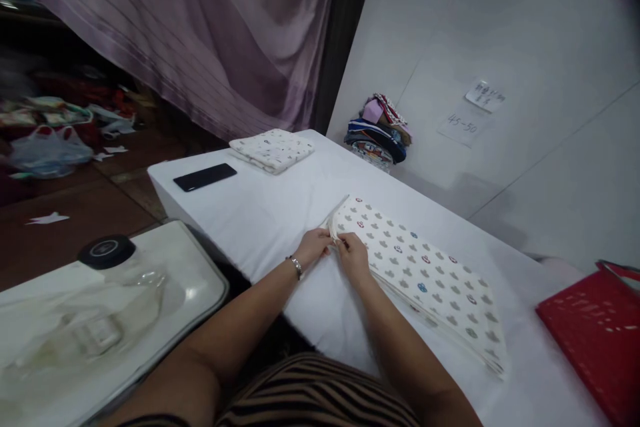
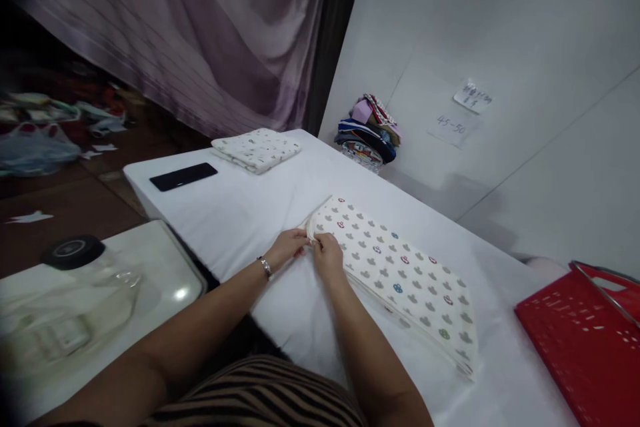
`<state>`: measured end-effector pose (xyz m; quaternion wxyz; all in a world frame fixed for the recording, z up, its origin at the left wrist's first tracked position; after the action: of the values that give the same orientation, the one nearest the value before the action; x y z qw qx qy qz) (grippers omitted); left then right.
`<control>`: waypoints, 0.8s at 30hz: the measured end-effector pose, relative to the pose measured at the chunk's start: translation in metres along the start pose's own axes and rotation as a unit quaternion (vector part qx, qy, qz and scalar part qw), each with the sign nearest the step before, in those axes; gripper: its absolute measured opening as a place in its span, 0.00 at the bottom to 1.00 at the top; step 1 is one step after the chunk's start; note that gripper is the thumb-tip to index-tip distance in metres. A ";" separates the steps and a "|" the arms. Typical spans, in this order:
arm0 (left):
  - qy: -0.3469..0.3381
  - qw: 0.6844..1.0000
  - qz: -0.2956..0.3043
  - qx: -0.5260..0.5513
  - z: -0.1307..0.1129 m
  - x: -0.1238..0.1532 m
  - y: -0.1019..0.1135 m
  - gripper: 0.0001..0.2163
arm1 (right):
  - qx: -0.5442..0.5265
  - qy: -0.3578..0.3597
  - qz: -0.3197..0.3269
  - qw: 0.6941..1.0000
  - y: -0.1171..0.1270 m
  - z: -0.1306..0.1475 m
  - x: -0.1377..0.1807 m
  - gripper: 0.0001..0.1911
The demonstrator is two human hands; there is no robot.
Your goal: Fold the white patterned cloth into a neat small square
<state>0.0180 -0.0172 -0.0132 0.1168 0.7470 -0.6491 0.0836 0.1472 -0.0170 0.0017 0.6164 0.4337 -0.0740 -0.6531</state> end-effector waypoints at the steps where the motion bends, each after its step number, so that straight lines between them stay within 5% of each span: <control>1: 0.005 1.000 -0.007 -0.001 0.000 -0.001 -0.001 0.08 | 0.004 0.006 0.001 1.000 0.000 0.000 0.000 0.08; 12: 0.056 0.998 0.014 0.022 -0.003 -0.001 0.000 0.08 | 0.052 0.062 0.017 0.997 -0.001 0.005 0.005 0.13; 24: 0.065 0.993 -0.008 -0.103 -0.026 -0.012 -0.005 0.07 | 0.127 0.106 0.039 0.985 0.017 0.004 0.017 0.21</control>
<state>0.0216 0.0020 0.0082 0.2355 0.7295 -0.6390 0.0637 0.1599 -0.0375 0.0067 0.5855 0.5723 -0.1074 -0.5640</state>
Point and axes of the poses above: each hand's wrist, its own x-axis away from the middle knuckle, its own y-axis out of the back of the hand, z = x × y, the point moved 4 cm from there along -x, towards the middle knuckle, and after that the axes turned 7 degrees about -z, right-handed, at the moved point
